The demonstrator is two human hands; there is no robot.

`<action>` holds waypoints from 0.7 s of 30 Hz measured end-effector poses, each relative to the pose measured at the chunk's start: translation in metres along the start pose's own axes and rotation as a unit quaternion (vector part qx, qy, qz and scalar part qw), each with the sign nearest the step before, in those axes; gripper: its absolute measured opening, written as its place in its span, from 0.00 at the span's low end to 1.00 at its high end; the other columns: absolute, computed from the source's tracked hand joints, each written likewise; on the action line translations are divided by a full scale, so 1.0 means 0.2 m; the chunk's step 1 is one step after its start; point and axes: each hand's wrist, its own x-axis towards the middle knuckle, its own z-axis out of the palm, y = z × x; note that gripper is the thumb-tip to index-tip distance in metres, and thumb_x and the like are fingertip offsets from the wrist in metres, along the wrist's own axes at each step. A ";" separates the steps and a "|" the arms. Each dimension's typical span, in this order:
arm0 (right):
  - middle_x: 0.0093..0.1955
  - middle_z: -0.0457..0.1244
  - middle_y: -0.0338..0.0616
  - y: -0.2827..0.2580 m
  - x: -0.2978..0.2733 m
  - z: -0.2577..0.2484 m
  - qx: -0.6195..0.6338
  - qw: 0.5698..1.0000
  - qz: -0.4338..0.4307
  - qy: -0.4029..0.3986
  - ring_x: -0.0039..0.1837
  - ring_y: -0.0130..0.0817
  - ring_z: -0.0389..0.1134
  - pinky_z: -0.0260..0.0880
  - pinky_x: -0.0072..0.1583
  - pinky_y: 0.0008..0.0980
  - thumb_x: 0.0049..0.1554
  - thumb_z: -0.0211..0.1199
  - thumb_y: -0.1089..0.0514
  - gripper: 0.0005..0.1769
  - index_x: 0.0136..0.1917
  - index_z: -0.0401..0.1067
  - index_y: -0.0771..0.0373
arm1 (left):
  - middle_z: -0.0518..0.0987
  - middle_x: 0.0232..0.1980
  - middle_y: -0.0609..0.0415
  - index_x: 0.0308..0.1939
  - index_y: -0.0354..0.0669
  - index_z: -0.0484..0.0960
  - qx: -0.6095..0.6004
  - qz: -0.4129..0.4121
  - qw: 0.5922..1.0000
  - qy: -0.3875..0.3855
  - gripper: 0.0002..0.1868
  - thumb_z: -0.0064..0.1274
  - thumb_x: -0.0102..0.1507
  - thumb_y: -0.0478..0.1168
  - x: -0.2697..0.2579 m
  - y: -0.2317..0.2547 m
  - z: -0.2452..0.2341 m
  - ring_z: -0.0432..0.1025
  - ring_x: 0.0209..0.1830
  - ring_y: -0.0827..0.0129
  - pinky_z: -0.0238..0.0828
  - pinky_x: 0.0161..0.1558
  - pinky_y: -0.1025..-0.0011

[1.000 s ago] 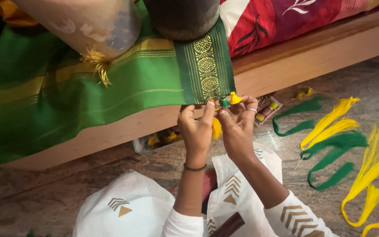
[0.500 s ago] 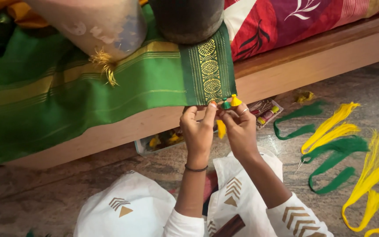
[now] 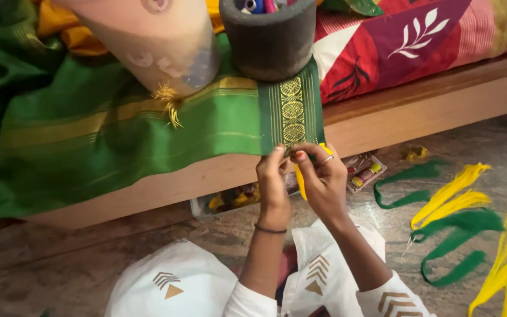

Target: The recorder is attaching tassels to the edge of a green saree.

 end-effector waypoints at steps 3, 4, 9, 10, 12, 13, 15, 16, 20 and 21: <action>0.44 0.68 0.40 -0.04 0.05 -0.04 -0.010 0.998 -0.017 -0.063 0.45 0.22 0.69 0.69 0.46 0.22 0.63 0.63 0.65 0.08 0.55 0.76 0.69 | 0.83 0.34 0.57 0.40 0.42 0.83 -0.154 -0.194 0.968 0.024 0.11 0.54 0.64 0.45 0.10 0.05 0.00 0.75 0.34 0.74 0.72 0.40 0.74; 0.44 0.68 0.40 -0.04 0.06 -0.06 -0.011 0.998 -0.018 -0.064 0.45 0.22 0.69 0.69 0.46 0.22 0.63 0.63 0.65 0.08 0.55 0.76 0.69 | 0.83 0.34 0.57 0.40 0.42 0.83 -0.155 -0.194 0.968 0.024 0.11 0.54 0.64 0.45 0.14 0.00 -0.04 0.75 0.34 0.74 0.72 0.40 0.74; 0.42 0.71 0.41 -0.05 0.15 -0.11 -0.077 0.981 -0.090 -0.156 0.44 0.27 0.73 0.73 0.48 0.27 0.59 0.63 0.68 0.07 0.51 0.76 0.71 | 0.76 0.27 0.61 0.32 0.43 0.80 -0.024 -0.263 0.963 -0.054 0.13 0.60 0.66 0.46 0.22 -0.12 -0.09 0.67 0.24 0.78 0.61 0.28 0.78; 0.42 0.71 0.41 -0.02 0.14 -0.12 -0.075 0.981 -0.088 -0.158 0.44 0.27 0.73 0.73 0.48 0.27 0.59 0.63 0.68 0.07 0.51 0.76 0.71 | 0.76 0.27 0.61 0.32 0.43 0.80 -0.023 -0.263 0.963 -0.052 0.13 0.60 0.66 0.46 0.21 -0.12 -0.08 0.67 0.24 0.78 0.61 0.28 0.78; 0.42 0.71 0.42 0.04 0.14 -0.13 -0.024 0.980 -0.074 -0.183 0.45 0.29 0.72 0.74 0.48 0.27 0.60 0.63 0.68 0.06 0.51 0.76 0.72 | 0.74 0.27 0.60 0.30 0.43 0.79 0.004 -0.217 0.976 -0.019 0.14 0.61 0.66 0.46 0.19 -0.11 -0.06 0.66 0.24 0.78 0.61 0.28 0.77; 0.42 0.71 0.42 0.04 0.14 -0.12 -0.023 0.980 -0.075 -0.183 0.45 0.29 0.72 0.74 0.48 0.27 0.60 0.63 0.68 0.06 0.51 0.76 0.72 | 0.74 0.27 0.60 0.30 0.43 0.79 0.004 -0.216 0.976 -0.018 0.14 0.61 0.66 0.46 0.16 -0.08 -0.03 0.66 0.24 0.78 0.61 0.28 0.77; 0.42 0.70 0.41 0.06 0.14 -0.10 0.077 0.988 0.026 -0.130 0.44 0.28 0.72 0.73 0.46 0.26 0.61 0.62 0.66 0.06 0.51 0.76 0.72 | 0.74 0.29 0.64 0.35 0.47 0.81 -0.028 -0.208 0.978 0.016 0.09 0.59 0.65 0.46 0.10 -0.03 0.03 0.65 0.25 0.79 0.59 0.29 0.78; 0.42 0.70 0.41 0.06 0.13 -0.10 0.077 0.988 0.026 -0.130 0.44 0.28 0.72 0.73 0.46 0.26 0.61 0.62 0.66 0.06 0.51 0.76 0.72 | 0.74 0.29 0.64 0.35 0.47 0.81 -0.028 -0.208 0.978 0.016 0.09 0.59 0.65 0.46 0.03 -0.04 0.04 0.65 0.25 0.79 0.59 0.29 0.78; 0.46 0.67 0.43 -0.03 0.08 -0.09 0.024 0.999 0.034 -0.002 0.48 0.31 0.69 0.70 0.50 0.29 0.60 0.66 0.64 0.06 0.50 0.79 0.67 | 0.74 0.39 0.59 0.43 0.35 0.75 0.160 0.105 0.981 0.031 0.13 0.51 0.71 0.44 -0.18 0.03 0.08 0.68 0.41 0.74 0.67 0.45 0.72; 0.50 0.65 0.46 -0.07 0.06 -0.08 -0.038 0.998 -0.040 0.036 0.53 0.33 0.67 0.68 0.54 0.31 0.59 0.68 0.63 0.05 0.50 0.80 0.65 | 0.77 0.48 0.57 0.52 0.35 0.72 0.173 0.187 0.967 -0.011 0.12 0.48 0.70 0.41 -0.23 0.07 0.09 0.73 0.50 0.72 0.72 0.56 0.72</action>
